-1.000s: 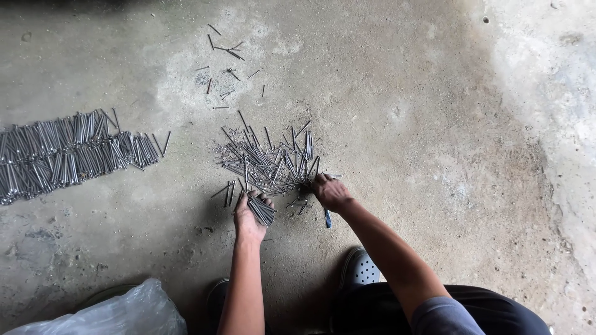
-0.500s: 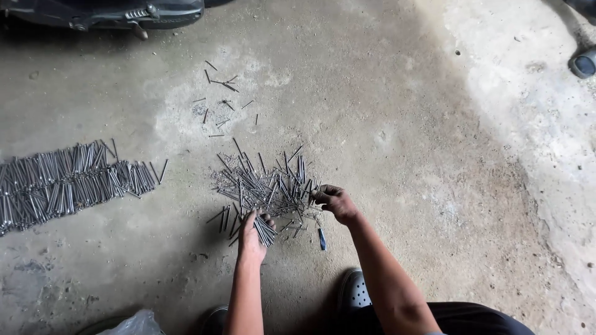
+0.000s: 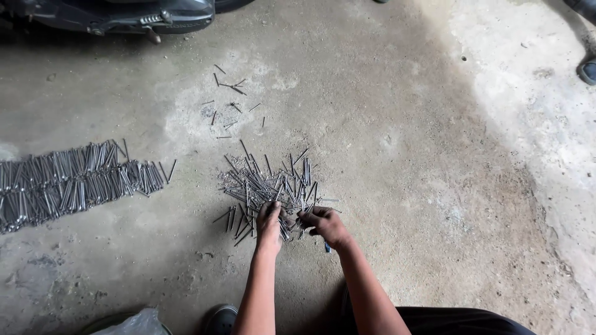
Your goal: The person sits on a concrete floor and sorts a pile of loose nails by hand, gathering them into a neat stack. The person repeatedly picks up handfuls of nails, aligns them, and places them into a growing organized pile to the left.
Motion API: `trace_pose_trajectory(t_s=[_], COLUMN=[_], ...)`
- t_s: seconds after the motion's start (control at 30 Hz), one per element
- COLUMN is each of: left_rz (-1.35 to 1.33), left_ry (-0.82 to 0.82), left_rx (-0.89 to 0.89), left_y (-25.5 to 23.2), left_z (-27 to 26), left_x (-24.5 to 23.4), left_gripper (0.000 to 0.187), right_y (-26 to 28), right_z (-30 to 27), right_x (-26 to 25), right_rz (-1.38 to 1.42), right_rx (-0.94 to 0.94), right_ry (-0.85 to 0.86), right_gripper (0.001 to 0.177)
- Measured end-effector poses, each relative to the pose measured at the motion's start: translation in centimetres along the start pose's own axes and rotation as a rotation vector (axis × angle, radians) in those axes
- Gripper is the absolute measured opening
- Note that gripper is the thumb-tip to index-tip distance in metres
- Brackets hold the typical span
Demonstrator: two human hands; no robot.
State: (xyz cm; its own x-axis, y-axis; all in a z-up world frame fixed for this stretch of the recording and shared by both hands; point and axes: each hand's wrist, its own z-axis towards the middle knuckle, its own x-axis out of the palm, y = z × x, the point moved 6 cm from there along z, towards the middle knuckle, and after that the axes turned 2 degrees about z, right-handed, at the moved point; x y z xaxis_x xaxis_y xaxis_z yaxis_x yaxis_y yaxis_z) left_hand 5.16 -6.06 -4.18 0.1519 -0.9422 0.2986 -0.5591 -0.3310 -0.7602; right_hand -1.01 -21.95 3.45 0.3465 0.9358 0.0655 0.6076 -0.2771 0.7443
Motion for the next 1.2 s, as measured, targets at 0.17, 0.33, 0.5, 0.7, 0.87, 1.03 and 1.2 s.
trace_pose_trajectory(t_s=[0.17,0.33,0.5,0.7,0.87,1.03,1.2], left_rz=[-0.155,-0.251,-0.195,-0.336,-0.355,-0.254,-0.203], left_ry=[0.003,0.073,0.04,0.091,-0.004,-0.042,-0.185], left_rx=[-0.098,-0.142,-0.268,-0.316,-0.231,-0.024,-0.018], left_y=[-3.4,-2.6,9.5,-2.7,-3.9,-4.6,-4.5], left_z=[-2.4,-1.5,4.5,-4.4,-4.2,-3.7,-4.6], left_x=[0.0,-0.5,-7.1,1.7,1.5,0.5,-1.7], left_gripper=[0.015,0.021,0.042,0.044,0.038,0.035,0.03], right_y=[1.3,0.8,3.9,4.9,2.6,-1.4,-5.1], right_z=[1.8,2.7,-0.2,-1.4,-3.2,-2.4,0.5], right_x=[-2.8,-4.6,-0.6,2.3,6.1,9.8,11.5], right_rz=[-0.43,-0.697,-0.546,-0.649,0.049,0.294,0.321], right_rx=[-0.075,-0.172,-0.26,-0.341,-0.015,0.099,0.046], right_ry=[-0.206,-0.385,-0.249,-0.217,-0.192,-0.156,-0.122], right_gripper=[0.022,0.021,0.013,0.038,0.065,0.07,0.057])
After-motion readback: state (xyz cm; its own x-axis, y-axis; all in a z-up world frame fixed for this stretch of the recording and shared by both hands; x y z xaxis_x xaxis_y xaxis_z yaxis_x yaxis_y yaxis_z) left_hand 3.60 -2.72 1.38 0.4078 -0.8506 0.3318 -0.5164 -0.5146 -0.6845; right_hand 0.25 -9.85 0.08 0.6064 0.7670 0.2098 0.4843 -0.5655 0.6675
